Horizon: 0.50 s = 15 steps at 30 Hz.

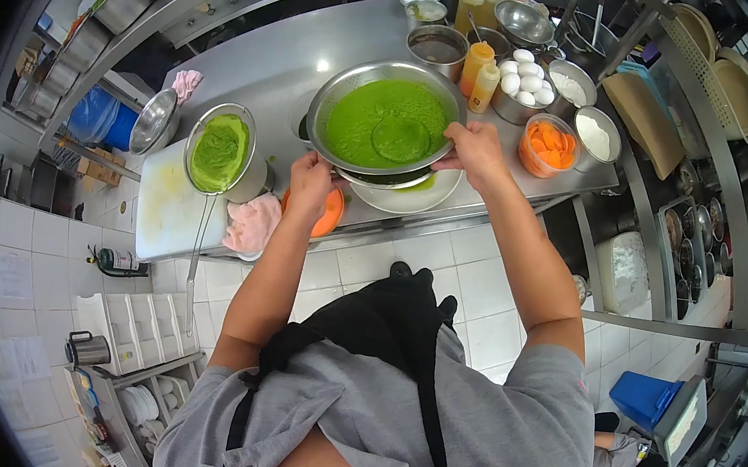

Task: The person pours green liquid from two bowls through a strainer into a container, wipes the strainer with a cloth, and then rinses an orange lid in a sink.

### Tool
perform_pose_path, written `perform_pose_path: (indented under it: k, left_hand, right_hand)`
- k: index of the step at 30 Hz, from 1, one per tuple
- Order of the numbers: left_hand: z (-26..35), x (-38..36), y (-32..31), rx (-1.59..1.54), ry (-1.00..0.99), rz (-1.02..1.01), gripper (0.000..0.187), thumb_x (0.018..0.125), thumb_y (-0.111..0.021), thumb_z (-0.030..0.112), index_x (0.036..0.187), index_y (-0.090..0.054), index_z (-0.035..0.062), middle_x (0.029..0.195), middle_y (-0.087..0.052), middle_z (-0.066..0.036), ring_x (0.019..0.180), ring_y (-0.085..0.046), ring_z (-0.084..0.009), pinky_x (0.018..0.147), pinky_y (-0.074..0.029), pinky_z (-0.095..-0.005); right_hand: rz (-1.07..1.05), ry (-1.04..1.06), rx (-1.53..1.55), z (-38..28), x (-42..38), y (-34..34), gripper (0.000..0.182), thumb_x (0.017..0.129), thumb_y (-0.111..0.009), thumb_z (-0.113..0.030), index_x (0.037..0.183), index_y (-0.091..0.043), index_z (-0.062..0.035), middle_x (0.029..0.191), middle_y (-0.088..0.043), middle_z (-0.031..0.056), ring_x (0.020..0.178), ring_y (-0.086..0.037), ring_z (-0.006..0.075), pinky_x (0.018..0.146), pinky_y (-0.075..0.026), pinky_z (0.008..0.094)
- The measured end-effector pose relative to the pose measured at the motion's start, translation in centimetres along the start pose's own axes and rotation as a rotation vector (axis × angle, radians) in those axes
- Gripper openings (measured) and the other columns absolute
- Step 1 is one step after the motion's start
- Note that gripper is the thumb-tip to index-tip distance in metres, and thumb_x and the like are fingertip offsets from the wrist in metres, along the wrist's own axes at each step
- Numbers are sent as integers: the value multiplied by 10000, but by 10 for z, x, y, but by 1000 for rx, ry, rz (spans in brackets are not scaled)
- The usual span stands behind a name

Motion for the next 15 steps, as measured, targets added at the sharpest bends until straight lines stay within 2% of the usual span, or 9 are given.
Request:
perform_pose_path:
  k: [1,5,7,9,10,12,13,15]
  left_hand:
    - [-1,2,1,28,7,-19,209,971,-501,142,956,-585,-49,908,-657,-143,749,-661,-210,685,-587,-350]
    - [-5,6,4,-4,-2,-36,216,977,-502,159,972,-592,-38,909,-662,-133,752,-662,-208,690,-585,-356]
    - [-3,5,5,-26,2,-3,218,970,-514,155,870,-583,-25,834,-654,-118,698,-658,-181,645,-600,-339]
    - [-5,6,7,-42,6,7,219,970,-516,157,870,-588,-23,832,-656,-118,697,-659,-182,639,-600,-340]
    - [-5,7,8,-61,6,21,220,970,-517,160,870,-593,-22,831,-657,-119,696,-659,-184,633,-600,-341]
    - [-4,10,10,-74,-3,27,226,970,-519,166,874,-597,-24,825,-657,-117,694,-659,-185,633,-601,-342]
    - [-3,12,12,-92,-14,39,232,970,-520,171,877,-601,-25,820,-657,-116,692,-659,-187,633,-601,-344]
    - [3,12,15,-81,-36,34,238,972,-517,174,882,-605,-28,823,-659,-116,694,-660,-186,636,-601,-346]
  right_hand:
    - [3,2,3,1,2,1,224,853,-550,-64,915,-545,151,860,-637,229,675,-687,310,559,-622,376]
    - [-18,52,-150,-3,4,-3,260,858,-561,-95,876,-542,164,821,-641,238,595,-678,299,518,-603,354]
    - [-4,71,-245,-9,4,-2,276,864,-558,-113,851,-548,163,789,-643,238,563,-673,286,499,-591,341]
    - [-1,123,-506,-18,3,-3,391,894,-586,-234,806,-568,146,705,-643,216,513,-659,248,450,-553,318]
    - [4,122,-502,-21,0,-2,391,894,-586,-234,806,-568,146,705,-643,216,513,-659,248,450,-553,318]
    - [-29,111,-610,-31,-11,-7,517,903,-603,-376,788,-586,128,645,-636,187,498,-649,216,422,-524,307]
    - [-25,109,-610,-29,-10,-3,517,903,-603,-376,788,-586,128,645,-636,187,498,-649,216,422,-524,307]
    - [109,126,-419,-18,-3,23,597,893,-606,-472,834,-605,123,656,-643,176,490,-638,205,420,-520,302]
Point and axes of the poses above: each hand's wrist, its own x-axis towards the middle knuckle, its own y-axis out of the back of the hand, z = x × y, the point moved 7 cm from there along x, towards the middle knuckle
